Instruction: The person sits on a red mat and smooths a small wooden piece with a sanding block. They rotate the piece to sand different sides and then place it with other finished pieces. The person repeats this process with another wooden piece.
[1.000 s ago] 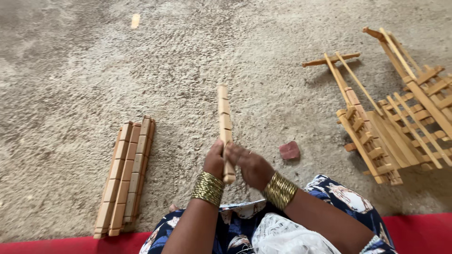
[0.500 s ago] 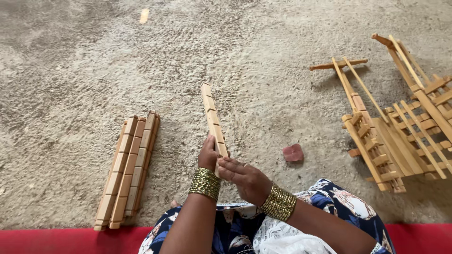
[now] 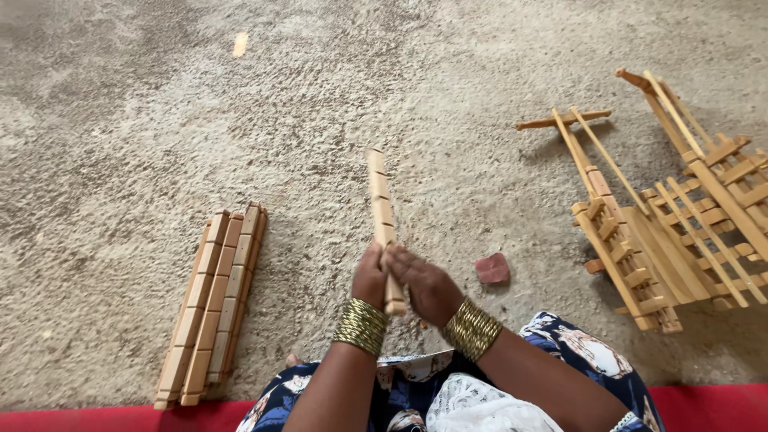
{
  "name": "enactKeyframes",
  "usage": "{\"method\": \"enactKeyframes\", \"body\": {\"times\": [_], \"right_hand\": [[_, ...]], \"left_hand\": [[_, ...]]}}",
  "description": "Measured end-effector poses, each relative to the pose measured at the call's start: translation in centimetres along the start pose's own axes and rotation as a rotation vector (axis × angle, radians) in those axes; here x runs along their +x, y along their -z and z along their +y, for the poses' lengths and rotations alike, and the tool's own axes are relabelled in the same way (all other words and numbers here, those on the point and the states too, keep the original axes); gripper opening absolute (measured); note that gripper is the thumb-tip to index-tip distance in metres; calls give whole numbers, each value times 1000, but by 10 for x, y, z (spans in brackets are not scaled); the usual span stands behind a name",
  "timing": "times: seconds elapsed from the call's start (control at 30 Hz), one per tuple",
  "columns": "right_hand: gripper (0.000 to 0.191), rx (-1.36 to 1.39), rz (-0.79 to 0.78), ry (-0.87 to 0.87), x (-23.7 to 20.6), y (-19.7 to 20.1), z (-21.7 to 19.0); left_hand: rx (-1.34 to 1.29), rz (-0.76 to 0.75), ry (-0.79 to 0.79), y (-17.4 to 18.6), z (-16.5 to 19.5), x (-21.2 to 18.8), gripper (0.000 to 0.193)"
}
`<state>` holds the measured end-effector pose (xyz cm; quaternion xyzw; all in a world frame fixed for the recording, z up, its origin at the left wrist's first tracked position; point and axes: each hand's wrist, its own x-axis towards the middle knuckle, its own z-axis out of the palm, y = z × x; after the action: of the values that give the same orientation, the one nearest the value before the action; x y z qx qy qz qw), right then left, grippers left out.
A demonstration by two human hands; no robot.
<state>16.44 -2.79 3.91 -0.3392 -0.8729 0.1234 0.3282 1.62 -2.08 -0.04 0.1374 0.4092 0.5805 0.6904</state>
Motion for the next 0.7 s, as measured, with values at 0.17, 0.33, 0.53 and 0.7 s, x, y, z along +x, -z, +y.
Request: {"method": "enactKeyframes", "body": {"times": [0.17,0.33,0.53,0.7], "right_hand": [[39,116,3,150,5,-9,-3],[22,81,12,3,16,-9,4],[37,44,66,-124,21,-4,7],[26,124,-15,-36,14,-7,-7]], "left_hand": [[747,41,-521,17,30,3,39],[9,124,27,-3,11,-1,37],[153,-55,-9,-16,-2,-2,37],[22,56,48,-6,18,-6,37]]}}
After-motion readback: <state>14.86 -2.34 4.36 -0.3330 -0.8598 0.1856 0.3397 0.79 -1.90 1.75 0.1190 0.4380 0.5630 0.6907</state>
